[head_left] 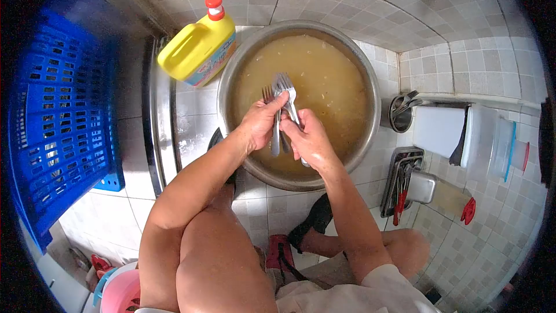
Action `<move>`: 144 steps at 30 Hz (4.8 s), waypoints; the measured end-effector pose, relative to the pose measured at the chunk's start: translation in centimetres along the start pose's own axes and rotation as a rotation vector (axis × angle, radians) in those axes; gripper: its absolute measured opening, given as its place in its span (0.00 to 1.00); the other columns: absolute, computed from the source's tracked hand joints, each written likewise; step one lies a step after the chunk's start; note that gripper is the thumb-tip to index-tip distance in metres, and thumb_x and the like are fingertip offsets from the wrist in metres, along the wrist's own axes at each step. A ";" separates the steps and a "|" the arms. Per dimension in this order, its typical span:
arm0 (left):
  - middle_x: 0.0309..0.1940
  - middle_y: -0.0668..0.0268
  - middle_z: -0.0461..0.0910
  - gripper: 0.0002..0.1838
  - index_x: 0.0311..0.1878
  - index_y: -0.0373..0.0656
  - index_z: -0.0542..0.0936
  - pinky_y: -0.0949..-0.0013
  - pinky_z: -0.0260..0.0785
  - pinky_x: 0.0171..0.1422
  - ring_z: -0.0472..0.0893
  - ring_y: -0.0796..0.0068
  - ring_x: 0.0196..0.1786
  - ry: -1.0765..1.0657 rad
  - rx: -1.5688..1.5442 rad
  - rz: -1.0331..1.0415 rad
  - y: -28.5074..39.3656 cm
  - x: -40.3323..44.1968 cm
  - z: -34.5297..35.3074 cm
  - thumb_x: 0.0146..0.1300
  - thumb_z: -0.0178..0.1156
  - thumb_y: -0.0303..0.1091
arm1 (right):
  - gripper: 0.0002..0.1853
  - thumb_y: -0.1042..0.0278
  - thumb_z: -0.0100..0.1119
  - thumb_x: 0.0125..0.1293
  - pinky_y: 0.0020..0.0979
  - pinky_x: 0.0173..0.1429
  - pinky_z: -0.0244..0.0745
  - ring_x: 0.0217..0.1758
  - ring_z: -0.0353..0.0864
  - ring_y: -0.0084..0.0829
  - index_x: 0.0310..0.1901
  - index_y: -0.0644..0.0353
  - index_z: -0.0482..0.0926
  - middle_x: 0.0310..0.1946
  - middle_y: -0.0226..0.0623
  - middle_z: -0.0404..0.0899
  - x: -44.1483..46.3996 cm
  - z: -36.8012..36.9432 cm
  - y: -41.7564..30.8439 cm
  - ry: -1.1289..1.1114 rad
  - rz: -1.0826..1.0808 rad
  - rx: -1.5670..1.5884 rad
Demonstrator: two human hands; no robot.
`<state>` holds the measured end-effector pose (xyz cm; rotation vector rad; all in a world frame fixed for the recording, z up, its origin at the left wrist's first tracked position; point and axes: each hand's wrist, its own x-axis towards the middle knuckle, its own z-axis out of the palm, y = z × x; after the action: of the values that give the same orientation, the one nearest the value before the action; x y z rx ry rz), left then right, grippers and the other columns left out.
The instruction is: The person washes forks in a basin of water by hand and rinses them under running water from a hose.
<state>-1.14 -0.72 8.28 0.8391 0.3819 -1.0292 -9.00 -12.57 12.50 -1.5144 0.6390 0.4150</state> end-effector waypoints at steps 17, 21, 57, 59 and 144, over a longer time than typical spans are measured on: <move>0.53 0.63 0.76 0.24 0.64 0.49 0.68 0.59 0.65 0.63 0.76 0.67 0.56 -0.329 -0.130 -0.192 0.3 -0.9 -0.3 0.72 0.39 0.49 | 0.09 0.76 0.57 0.61 0.24 0.44 0.71 0.37 0.74 0.21 0.42 0.65 0.75 0.33 0.29 0.76 1.1 -0.6 1.3 0.077 -0.240 -0.064; 0.53 0.62 0.77 0.24 0.62 0.46 0.69 0.56 0.65 0.62 0.75 0.65 0.57 -0.349 -0.142 -0.173 0.8 -1.4 -0.2 0.72 0.39 0.49 | 0.11 0.74 0.55 0.63 0.29 0.52 0.70 0.44 0.76 0.25 0.47 0.64 0.74 0.39 0.32 0.78 0.6 -0.7 0.2 -0.028 -0.170 0.012; 0.43 0.57 0.80 0.14 0.52 0.37 0.74 0.64 0.78 0.47 0.81 0.68 0.42 -0.284 -0.244 0.066 0.6 -1.4 -0.5 0.63 0.58 0.24 | 0.21 0.56 0.43 0.73 0.34 0.34 0.81 0.30 0.83 0.35 0.50 0.68 0.73 0.34 0.46 0.80 -1.2 -1.1 -0.9 -0.403 0.254 0.377; 0.46 0.55 0.80 0.16 0.53 0.36 0.74 0.63 0.78 0.47 0.81 0.65 0.45 -0.244 -0.125 0.031 0.5 -1.6 0.1 0.61 0.58 0.23 | 0.22 0.54 0.41 0.74 0.36 0.37 0.81 0.31 0.83 0.37 0.50 0.68 0.73 0.34 0.47 0.80 -1.0 -0.9 -0.3 -0.462 0.223 0.405; 0.54 0.56 0.77 0.18 0.54 0.39 0.75 0.62 0.68 0.60 0.77 0.67 0.54 -0.407 0.092 0.085 0.7 -0.5 1.3 0.68 0.55 0.41 | 0.19 0.48 0.46 0.71 0.19 0.13 0.50 0.14 0.62 0.19 0.44 0.57 0.74 0.23 0.30 0.73 -1.4 -0.7 2.0 -0.114 0.170 0.865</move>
<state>-0.86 -1.23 9.72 0.6988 -0.0463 -1.1136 -11.36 -12.99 11.83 -0.6144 0.7309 0.2891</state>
